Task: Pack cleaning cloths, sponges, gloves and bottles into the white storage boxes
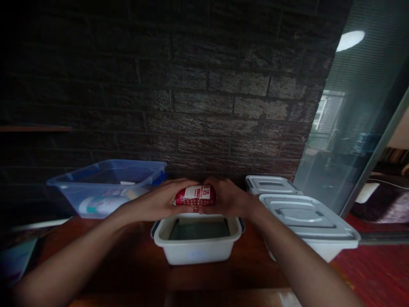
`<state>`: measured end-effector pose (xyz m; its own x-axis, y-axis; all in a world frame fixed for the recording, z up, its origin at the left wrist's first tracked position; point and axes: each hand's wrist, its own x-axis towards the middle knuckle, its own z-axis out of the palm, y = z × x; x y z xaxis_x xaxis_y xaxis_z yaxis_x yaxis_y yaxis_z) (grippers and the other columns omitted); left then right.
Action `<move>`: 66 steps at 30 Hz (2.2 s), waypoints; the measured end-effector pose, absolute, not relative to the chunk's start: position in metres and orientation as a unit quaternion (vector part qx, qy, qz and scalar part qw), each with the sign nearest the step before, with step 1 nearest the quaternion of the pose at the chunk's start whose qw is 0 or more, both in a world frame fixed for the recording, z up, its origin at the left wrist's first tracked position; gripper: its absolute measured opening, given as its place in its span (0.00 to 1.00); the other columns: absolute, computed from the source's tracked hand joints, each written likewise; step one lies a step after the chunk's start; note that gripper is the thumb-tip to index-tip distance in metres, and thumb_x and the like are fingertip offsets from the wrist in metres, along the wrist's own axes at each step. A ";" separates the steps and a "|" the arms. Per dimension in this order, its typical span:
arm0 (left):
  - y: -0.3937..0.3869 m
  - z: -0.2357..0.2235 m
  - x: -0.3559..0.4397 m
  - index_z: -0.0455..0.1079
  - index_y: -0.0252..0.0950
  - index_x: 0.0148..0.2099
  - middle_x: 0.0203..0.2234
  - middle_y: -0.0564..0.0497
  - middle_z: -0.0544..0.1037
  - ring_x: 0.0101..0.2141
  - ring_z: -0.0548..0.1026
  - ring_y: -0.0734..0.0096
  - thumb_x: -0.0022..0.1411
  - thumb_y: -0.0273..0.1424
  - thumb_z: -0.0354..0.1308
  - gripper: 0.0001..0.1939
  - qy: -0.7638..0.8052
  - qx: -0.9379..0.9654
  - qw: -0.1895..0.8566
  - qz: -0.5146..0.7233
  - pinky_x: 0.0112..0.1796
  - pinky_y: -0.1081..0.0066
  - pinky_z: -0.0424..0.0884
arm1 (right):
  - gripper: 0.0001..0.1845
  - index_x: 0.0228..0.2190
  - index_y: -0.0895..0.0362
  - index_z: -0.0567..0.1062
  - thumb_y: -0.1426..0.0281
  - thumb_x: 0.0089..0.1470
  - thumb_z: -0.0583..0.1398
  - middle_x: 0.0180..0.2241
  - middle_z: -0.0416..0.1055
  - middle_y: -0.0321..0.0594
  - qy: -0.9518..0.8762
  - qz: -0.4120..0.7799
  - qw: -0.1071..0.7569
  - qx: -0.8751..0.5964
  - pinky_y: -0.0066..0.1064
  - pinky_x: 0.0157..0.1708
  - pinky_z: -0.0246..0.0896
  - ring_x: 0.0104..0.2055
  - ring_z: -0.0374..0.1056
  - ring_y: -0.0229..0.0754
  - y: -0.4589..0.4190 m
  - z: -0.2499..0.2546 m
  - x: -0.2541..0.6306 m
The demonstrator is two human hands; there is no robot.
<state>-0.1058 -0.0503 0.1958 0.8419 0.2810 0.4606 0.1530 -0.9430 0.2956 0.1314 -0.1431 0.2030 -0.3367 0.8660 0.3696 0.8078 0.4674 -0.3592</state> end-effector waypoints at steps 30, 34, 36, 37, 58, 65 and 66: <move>-0.030 0.108 -0.064 0.66 0.31 0.61 0.51 0.36 0.75 0.50 0.76 0.48 0.59 0.34 0.65 0.29 0.186 0.981 -0.035 0.033 0.49 0.57 0.73 | 0.30 0.50 0.64 0.75 0.51 0.58 0.63 0.48 0.76 0.56 -0.842 -0.059 -0.011 -0.536 0.46 0.50 0.67 0.50 0.74 0.59 -0.092 0.106 0.134; -0.034 0.108 -0.064 0.64 0.31 0.63 0.54 0.36 0.73 0.50 0.75 0.45 0.60 0.36 0.64 0.32 0.199 0.976 -0.065 0.054 0.48 0.53 0.74 | 0.30 0.53 0.65 0.73 0.55 0.59 0.65 0.51 0.75 0.57 -0.840 -0.079 -0.005 -0.537 0.47 0.54 0.66 0.51 0.73 0.59 -0.098 0.107 0.135; -0.037 0.111 -0.063 0.63 0.29 0.64 0.56 0.35 0.71 0.51 0.74 0.43 0.60 0.36 0.63 0.33 0.211 0.974 -0.069 0.047 0.49 0.52 0.74 | 0.29 0.54 0.66 0.72 0.59 0.58 0.66 0.51 0.75 0.58 -0.834 -0.080 0.000 -0.545 0.45 0.52 0.67 0.51 0.74 0.59 -0.100 0.109 0.136; -0.038 0.112 -0.062 0.63 0.28 0.64 0.57 0.35 0.71 0.52 0.74 0.42 0.60 0.35 0.63 0.33 0.216 0.973 -0.068 0.043 0.50 0.51 0.74 | 0.29 0.55 0.66 0.72 0.60 0.58 0.66 0.50 0.76 0.58 -0.832 -0.078 0.004 -0.550 0.45 0.50 0.68 0.50 0.74 0.59 -0.100 0.110 0.135; -0.027 0.110 -0.068 0.60 0.34 0.68 0.63 0.35 0.68 0.61 0.69 0.49 0.67 0.32 0.55 0.28 0.207 0.977 0.001 0.048 0.59 0.54 0.69 | 0.16 0.43 0.62 0.79 0.64 0.62 0.57 0.39 0.80 0.54 -0.853 -0.126 -0.009 -0.506 0.42 0.42 0.68 0.40 0.78 0.55 -0.100 0.100 0.140; -0.012 0.093 -0.069 0.72 0.36 0.48 0.45 0.42 0.78 0.47 0.76 0.57 0.70 0.31 0.52 0.10 0.220 0.973 0.014 0.064 0.48 0.60 0.72 | 0.14 0.42 0.61 0.78 0.67 0.64 0.55 0.38 0.80 0.51 -0.847 -0.141 0.010 -0.512 0.42 0.40 0.67 0.38 0.77 0.53 -0.100 0.098 0.139; -0.011 0.091 -0.070 0.71 0.36 0.49 0.46 0.43 0.77 0.48 0.75 0.58 0.70 0.31 0.51 0.10 0.221 0.973 0.019 0.066 0.49 0.61 0.72 | 0.14 0.42 0.61 0.78 0.68 0.64 0.54 0.39 0.80 0.51 -0.845 -0.141 0.013 -0.516 0.42 0.39 0.67 0.38 0.77 0.53 -0.099 0.096 0.139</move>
